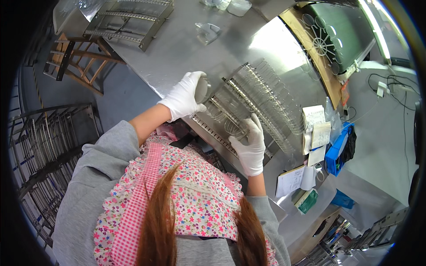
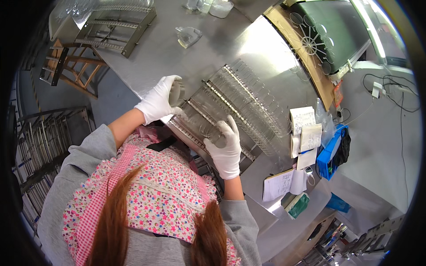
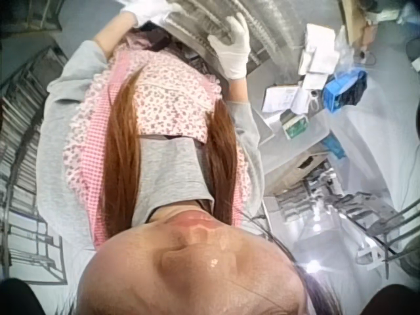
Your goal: The person repeatedly picks clear plastic starburst ornaments from a bin and places them into slots on a metal rack on a stainless steel table. The person handles the ornaments one at a time, aligning and inserting them into the rack repeatedly throughout the clip.
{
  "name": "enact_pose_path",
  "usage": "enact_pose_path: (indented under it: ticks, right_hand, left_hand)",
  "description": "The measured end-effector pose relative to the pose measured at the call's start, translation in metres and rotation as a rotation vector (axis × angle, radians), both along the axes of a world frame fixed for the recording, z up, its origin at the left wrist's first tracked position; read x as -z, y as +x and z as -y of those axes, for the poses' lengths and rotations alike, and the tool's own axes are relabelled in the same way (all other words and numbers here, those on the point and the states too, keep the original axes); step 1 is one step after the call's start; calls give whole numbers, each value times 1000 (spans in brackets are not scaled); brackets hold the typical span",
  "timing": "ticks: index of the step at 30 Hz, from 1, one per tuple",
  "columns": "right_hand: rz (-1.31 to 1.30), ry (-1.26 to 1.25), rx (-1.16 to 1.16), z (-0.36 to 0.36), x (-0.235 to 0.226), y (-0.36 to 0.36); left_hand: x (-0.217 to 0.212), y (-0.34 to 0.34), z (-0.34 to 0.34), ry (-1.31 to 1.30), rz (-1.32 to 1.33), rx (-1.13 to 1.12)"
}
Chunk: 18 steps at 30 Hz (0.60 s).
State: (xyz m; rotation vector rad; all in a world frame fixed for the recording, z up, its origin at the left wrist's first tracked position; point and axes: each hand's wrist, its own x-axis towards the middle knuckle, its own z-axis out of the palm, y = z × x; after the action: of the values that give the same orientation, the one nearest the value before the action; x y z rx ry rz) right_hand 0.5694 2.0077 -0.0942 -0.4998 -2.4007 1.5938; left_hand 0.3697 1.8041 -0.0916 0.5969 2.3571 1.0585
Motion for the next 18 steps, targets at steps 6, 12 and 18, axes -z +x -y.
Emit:
enact_pose_path:
  ticks: [6,12,18]
  right_hand:
    - [105,757,187,-20,-54,31]
    - [193,-1011,-283,16,-81,40]
    - [-114,-583,-214,3,-70,48]
  left_hand:
    - [-48,7,20,-45,-164,-144]
    - [-75,63,-40,488,-682,1073]
    - [-87,84,-79,345,-790,946]
